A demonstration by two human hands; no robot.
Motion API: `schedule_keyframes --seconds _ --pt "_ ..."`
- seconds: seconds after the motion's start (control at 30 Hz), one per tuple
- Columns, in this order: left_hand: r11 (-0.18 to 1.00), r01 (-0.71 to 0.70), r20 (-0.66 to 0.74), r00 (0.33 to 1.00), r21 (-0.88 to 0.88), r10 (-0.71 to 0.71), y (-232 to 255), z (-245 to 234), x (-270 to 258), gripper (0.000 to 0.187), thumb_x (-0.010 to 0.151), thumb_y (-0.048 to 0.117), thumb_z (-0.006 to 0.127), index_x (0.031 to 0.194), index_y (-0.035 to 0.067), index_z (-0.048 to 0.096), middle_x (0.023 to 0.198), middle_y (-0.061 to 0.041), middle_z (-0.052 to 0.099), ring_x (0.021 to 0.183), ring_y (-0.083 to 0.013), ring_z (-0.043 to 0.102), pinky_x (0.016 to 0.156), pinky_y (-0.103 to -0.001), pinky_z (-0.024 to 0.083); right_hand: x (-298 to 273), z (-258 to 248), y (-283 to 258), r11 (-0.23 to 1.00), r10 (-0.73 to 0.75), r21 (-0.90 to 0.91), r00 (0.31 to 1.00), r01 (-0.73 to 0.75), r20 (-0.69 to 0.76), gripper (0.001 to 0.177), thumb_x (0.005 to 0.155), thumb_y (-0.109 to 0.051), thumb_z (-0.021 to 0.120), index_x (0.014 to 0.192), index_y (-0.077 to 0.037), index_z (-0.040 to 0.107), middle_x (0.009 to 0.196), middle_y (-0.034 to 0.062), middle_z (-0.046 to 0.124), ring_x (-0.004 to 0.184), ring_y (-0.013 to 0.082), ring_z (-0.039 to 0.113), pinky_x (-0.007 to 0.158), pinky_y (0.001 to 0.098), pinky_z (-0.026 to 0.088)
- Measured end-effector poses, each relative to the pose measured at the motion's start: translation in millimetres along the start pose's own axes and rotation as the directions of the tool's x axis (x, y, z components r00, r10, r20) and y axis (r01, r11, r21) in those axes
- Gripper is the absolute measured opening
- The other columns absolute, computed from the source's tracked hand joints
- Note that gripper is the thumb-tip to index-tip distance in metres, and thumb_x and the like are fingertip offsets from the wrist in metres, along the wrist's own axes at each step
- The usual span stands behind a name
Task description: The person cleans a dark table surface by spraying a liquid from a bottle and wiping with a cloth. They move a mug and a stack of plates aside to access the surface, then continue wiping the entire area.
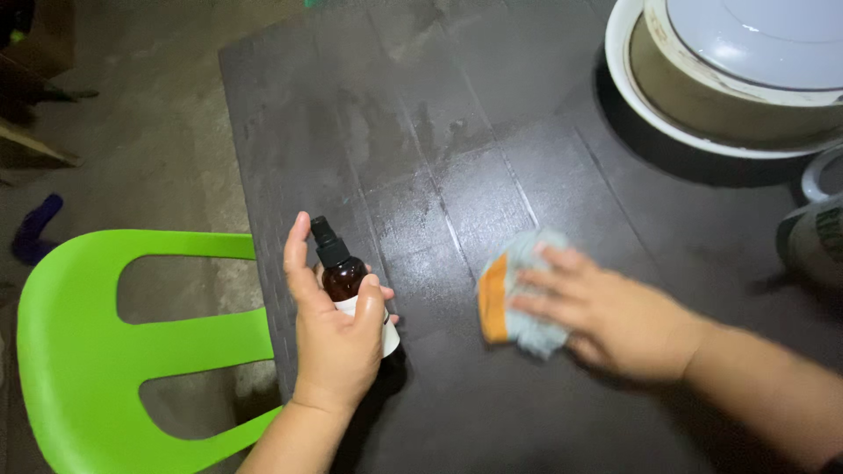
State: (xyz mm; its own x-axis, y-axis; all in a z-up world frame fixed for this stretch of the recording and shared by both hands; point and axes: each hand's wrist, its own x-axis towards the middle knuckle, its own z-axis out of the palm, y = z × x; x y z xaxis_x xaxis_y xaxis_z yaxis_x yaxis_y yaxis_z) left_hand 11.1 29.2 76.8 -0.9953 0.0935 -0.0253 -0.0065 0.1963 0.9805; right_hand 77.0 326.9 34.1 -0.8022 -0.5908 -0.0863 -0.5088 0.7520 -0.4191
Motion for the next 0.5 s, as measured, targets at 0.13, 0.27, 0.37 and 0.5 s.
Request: schedule_keyframes --seconds 0.13,0.27,0.37,0.5 --pt "0.991 0.121 -0.032 0.992 -0.051 -0.123 4 -3 -2 0.09 0.087 0.001 0.056 0.161 0.027 0.011 0.094 -0.005 0.06 0.073 -0.0113 0.064 0.062 -0.031 0.062 11 -18 36 0.973 0.21 -0.087 0.976 -0.215 -0.067 0.084 0.072 -0.012 0.071 0.152 -0.022 0.046 0.165 0.0125 0.032 0.154 0.0446 0.016 0.114 0.0545 0.022" --pt "0.994 0.11 -0.051 0.993 0.002 -0.11 1 -9 -9 0.088 0.087 0.0 0.057 0.161 0.024 0.016 0.094 -0.006 0.06 0.071 -0.0123 0.064 0.061 -0.03 0.061 21 -29 63 0.912 0.387 -0.07 0.904 -0.404 -0.18 0.071 0.086 -0.015 0.061 0.154 -0.021 0.043 0.163 0.0123 0.03 0.153 0.0409 0.016 0.121 0.0537 0.02" --pt "0.994 0.107 -0.062 0.992 0.007 -0.106 -3 -16 -15 0.085 0.087 0.0 0.057 0.16 0.021 0.02 0.095 -0.006 0.06 0.071 -0.0123 0.064 0.061 -0.03 0.061 29 -27 69 0.865 0.472 -0.037 0.836 -0.501 -0.28 0.073 0.086 -0.015 0.061 0.156 -0.016 0.041 0.166 0.0184 0.023 0.154 0.0464 0.01 0.118 0.0567 0.017" --pt "0.992 0.122 -0.081 0.989 -0.027 -0.124 -10 -24 -22 0.082 0.087 -0.001 0.058 0.159 0.018 0.022 0.095 -0.007 0.059 0.071 -0.0124 0.064 0.061 -0.03 0.06 47 -11 62 0.842 0.497 -0.006 0.779 -0.54 -0.383 0.07 0.086 -0.015 0.063 0.153 -0.012 0.042 0.162 0.0203 0.03 0.151 0.0503 0.015 0.121 0.057 0.021"
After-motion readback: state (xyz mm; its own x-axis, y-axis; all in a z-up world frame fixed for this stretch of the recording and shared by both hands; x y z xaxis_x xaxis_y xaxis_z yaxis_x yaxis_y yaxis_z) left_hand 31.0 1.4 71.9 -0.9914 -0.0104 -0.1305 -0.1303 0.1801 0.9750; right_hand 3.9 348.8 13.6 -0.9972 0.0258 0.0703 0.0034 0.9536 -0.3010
